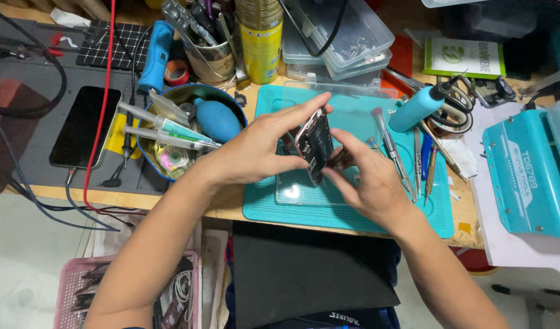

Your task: The person repairs a disassembled smartphone at a workbench. They hold the phone chassis, use a screwdriver to remove and tighten small screws, reposition the phone repeatedly, and handle internal components while working over a silicone mat.

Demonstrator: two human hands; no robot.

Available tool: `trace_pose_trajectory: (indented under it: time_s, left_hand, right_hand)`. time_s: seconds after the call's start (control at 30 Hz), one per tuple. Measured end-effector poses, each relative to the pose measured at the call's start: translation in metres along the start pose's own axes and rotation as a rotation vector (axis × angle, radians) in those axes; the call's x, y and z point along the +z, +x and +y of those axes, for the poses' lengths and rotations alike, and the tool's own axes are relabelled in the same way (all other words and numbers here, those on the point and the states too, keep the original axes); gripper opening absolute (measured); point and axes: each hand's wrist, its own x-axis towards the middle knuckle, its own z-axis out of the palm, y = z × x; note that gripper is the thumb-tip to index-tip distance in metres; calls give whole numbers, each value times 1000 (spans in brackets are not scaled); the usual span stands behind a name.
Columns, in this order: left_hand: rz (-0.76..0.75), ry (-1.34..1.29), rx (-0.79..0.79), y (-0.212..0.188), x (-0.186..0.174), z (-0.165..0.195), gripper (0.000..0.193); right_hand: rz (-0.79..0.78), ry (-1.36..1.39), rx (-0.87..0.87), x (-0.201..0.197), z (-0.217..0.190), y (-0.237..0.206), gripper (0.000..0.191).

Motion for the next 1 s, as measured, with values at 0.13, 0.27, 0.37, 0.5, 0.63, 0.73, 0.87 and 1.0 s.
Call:
trace_pose_trajectory:
  time_s: [0.13,0.27,0.37,0.5,0.63,0.73,0.87,1.0]
  left_hand:
    - [-7,19,-29,1,-1,3,99]
    - [10,-31,-169,-5,-2,8,98]
    - [36,28,-118,-12,-7,11,100]
    - [55,128,-118,-18,-11,13,99]
    - [67,152,-152,-16,-10,14,98]
    - [65,165,-153,-15,-11,14,98]
    - [69,128,-173,-12,-10,14,97]
    - [38,115,-220,-7,-14,14,96]
  right_hand:
    - [93,69,58,-3,1,-8,71]
    - [197,133,180,-22,5,-17,52]
    - [133,67,257,-38,10,-23,19]
    - [108,211,410,-36,14,-25,14]
    - [71,252,517,-27,14,-24,16]
    - [68,154,444,-27,13,-24,16]
    - [98,173,284,-26,12,-24,13]
    - [123,189,178,-18,15,-22,28]
